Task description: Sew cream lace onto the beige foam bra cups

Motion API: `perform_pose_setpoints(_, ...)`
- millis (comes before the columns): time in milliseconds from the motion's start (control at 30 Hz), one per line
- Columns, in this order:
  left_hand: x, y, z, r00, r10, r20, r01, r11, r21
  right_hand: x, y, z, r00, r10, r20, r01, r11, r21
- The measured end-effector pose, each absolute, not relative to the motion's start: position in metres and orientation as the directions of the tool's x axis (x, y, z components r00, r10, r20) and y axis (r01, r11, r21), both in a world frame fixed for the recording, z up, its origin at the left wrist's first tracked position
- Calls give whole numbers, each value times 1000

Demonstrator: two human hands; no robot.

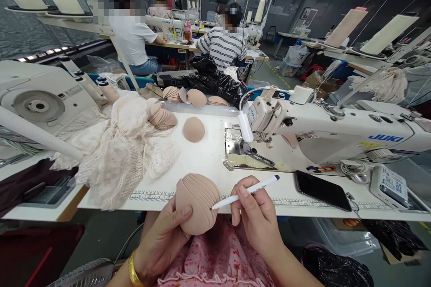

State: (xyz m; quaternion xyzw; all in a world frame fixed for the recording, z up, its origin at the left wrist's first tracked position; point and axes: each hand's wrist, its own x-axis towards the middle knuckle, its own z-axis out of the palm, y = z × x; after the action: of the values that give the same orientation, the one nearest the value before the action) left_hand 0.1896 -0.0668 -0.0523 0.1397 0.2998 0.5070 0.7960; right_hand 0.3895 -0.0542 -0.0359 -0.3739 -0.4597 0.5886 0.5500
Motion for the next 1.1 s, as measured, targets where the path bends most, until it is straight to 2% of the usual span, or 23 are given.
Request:
perform_pose_setpoints(200, 190, -68, -54, 299, 881, -366, -727, 459, 510, 389, -55, -38, -166, 984, 63, -369, -3, -930)
perform_pose_setpoints(467, 191, -68, -52, 314, 884, -346, -733, 458, 504, 389, -60, -37, -180, 980, 85, -303, 27, -953)
perform_pose_setpoints(667, 195, -60, -45, 332, 877, -348, -695, 477, 539, 387, -60, -42, -200, 979, 33, -399, -51, -916)
perform_pose_setpoints(900, 205, -34, -30, 418, 863, -285, -520, 484, 704, 395, -52, -52, -143, 990, -6, -472, -73, -879)
perform_pose_setpoints(967, 208, -17, -27, 415, 866, -279, -446, 461, 767, 400, -51, -53, -73, 997, -14, -499, -48, -865)
perform_pose_setpoints(1033, 206, 13, -20, 333, 906, -260, -369, 379, 848, 407, -49, -57, 53, 998, -28, -517, 3, -856)
perform_pose_setpoints(1100, 199, 54, -8, 173, 967, -188, -224, 225, 948, 418, -46, -64, 166, 985, -46, -516, 47, -855)
